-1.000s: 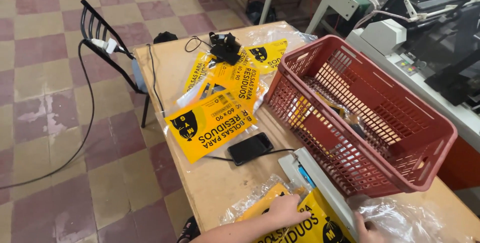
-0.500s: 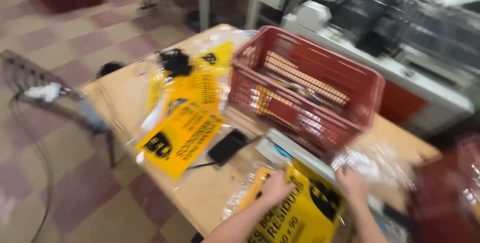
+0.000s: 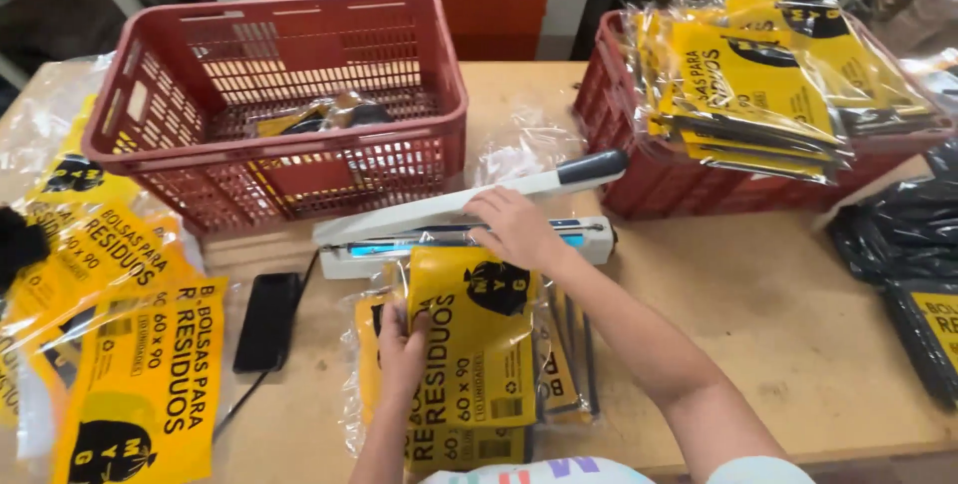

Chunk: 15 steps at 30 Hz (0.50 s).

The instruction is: The person is using a manual heat sealer to close the ends of plastic bags and then organizing them into stacks or baskets.

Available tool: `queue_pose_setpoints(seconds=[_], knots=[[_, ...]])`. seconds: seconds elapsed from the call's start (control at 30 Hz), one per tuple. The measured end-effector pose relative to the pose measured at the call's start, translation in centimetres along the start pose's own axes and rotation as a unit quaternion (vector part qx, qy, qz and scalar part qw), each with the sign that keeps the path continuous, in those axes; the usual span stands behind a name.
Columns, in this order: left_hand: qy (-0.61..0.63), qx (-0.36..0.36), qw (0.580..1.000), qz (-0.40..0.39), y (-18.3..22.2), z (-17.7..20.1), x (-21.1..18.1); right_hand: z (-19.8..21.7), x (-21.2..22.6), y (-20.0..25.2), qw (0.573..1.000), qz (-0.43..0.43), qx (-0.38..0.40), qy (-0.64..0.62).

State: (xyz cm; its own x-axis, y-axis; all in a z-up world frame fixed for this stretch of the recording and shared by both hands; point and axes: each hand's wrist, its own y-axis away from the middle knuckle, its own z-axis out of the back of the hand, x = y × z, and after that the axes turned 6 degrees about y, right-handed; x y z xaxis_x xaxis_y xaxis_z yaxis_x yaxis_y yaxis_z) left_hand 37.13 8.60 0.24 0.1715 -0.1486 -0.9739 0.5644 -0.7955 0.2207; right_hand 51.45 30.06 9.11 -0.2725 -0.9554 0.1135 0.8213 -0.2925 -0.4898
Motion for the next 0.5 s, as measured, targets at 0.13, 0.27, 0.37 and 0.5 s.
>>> queue_pose_setpoints(seconds=[0.13, 0.27, 0.37, 0.5], knots=[[0.014, 0.003, 1.0, -0.017, 1.2, 0.1, 0.5, -0.4, -0.1, 1.7, 0.983, -0.109, 0.127, -0.07], [0.035, 0.003, 0.998, -0.056, 1.3, 0.1, 1.1, -1.1, -0.5, 3.6, 0.985, -0.108, 0.088, -0.106], [0.036, -0.007, 0.999, -0.018, 1.5, -0.1, 0.7, -0.9, -0.1, 4.2, 0.989, -0.087, 0.029, -0.115], [0.04, -0.017, 0.999, 0.016, 2.0, -0.9, -1.1, 0.0, 0.7, 3.9, 0.995, -0.047, -0.039, -0.079]])
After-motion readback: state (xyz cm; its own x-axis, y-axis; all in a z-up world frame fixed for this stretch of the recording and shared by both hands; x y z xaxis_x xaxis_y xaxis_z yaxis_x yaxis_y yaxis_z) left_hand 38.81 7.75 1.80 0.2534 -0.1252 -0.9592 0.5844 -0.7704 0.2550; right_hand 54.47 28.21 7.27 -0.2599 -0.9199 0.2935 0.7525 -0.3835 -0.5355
